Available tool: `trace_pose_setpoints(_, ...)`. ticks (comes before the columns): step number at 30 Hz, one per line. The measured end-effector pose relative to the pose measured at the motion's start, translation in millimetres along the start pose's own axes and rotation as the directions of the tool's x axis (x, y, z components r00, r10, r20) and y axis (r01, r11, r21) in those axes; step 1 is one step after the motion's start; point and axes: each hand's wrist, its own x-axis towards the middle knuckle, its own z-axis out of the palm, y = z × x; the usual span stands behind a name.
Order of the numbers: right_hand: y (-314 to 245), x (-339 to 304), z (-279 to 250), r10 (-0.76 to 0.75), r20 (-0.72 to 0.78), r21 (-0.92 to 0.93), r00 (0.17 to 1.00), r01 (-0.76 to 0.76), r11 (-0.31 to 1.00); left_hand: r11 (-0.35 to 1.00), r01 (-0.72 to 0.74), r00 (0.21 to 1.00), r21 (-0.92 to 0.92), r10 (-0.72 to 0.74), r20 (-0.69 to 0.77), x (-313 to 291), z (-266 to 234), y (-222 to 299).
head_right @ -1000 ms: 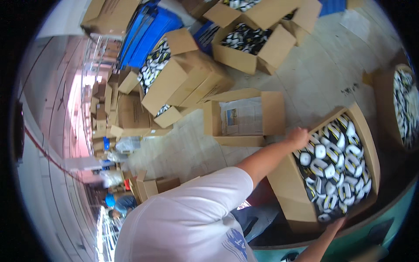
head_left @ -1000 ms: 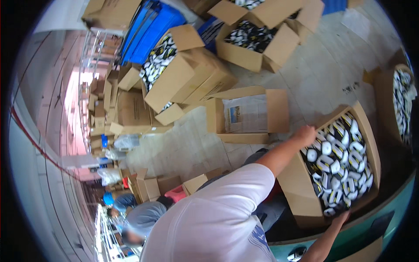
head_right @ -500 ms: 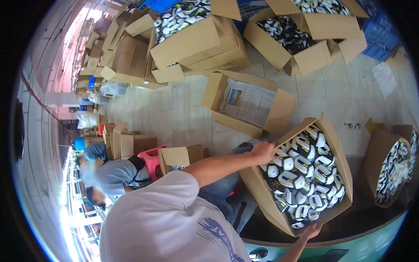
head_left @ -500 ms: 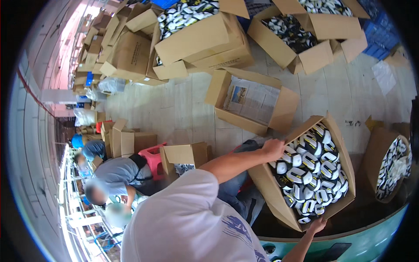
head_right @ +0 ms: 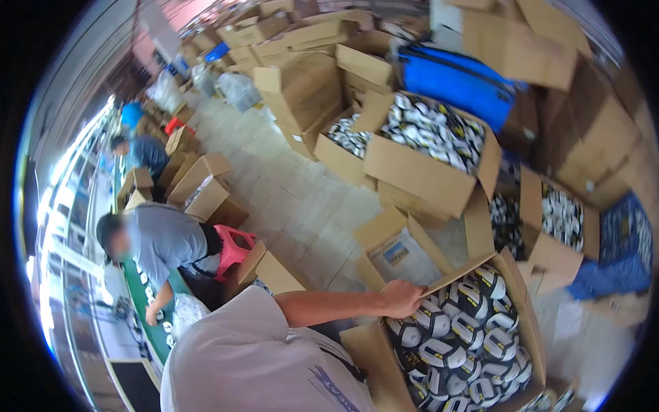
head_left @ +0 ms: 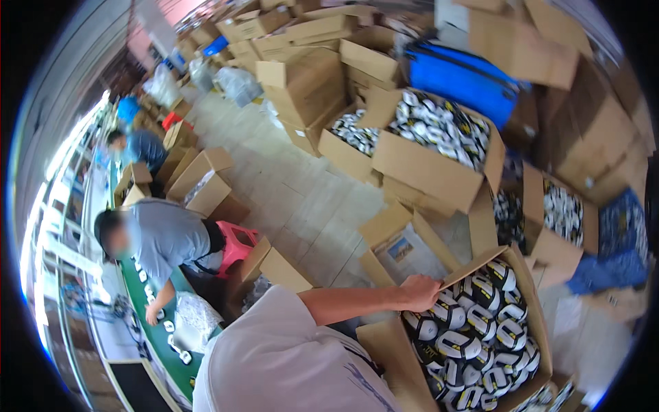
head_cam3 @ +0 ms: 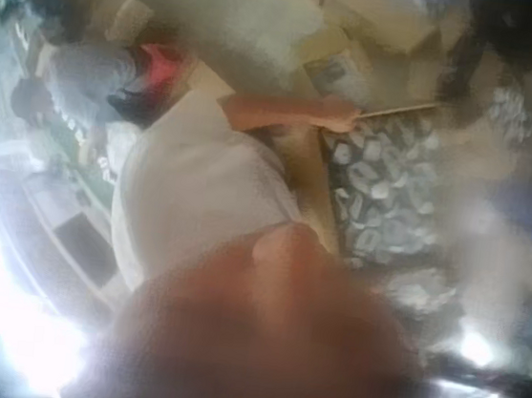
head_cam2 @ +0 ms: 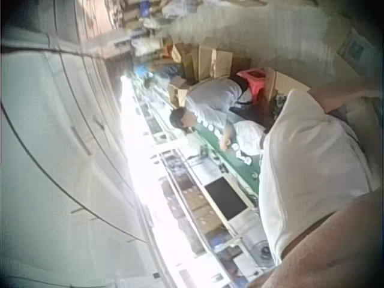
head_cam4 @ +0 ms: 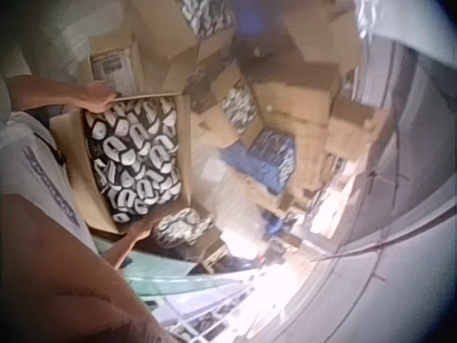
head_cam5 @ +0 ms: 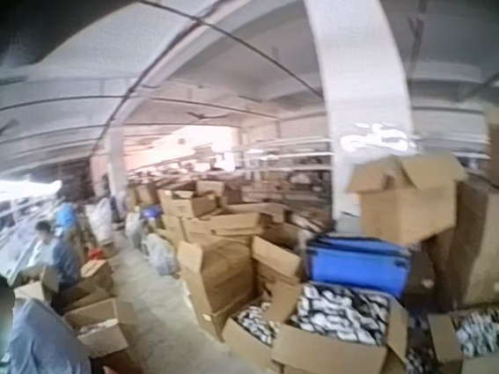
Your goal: The person assembles computer mouse shells and plastic components by hand on an electronics production line.
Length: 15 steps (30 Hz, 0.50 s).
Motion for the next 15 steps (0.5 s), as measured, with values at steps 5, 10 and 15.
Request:
trace_pose_setpoints(5, -211.3, -68.9, -173.2, 0.073, 0.129, -0.209, 0.989, -0.045, 0.977, 0.998, -0.017, 0.983, -0.055, 0.006, -0.183, -222.2, -140.9, -35.2)
trace_pose_setpoints(10, -327.3, -61.3, -247.7, -0.291, 0.137, -0.163, 0.947, 0.311, 0.936, 0.967, 0.127, 0.923, -0.223, -0.197, -0.330, -410.5, -229.5, -71.1)
trace_pose_setpoints(15, -498.2, 66.6, -174.6, -0.517, 0.257, 0.130, 0.816, 0.501, 0.856, 0.864, 0.359, 0.766, -0.352, -0.489, -0.418, -453.0, -259.6, -122.7)
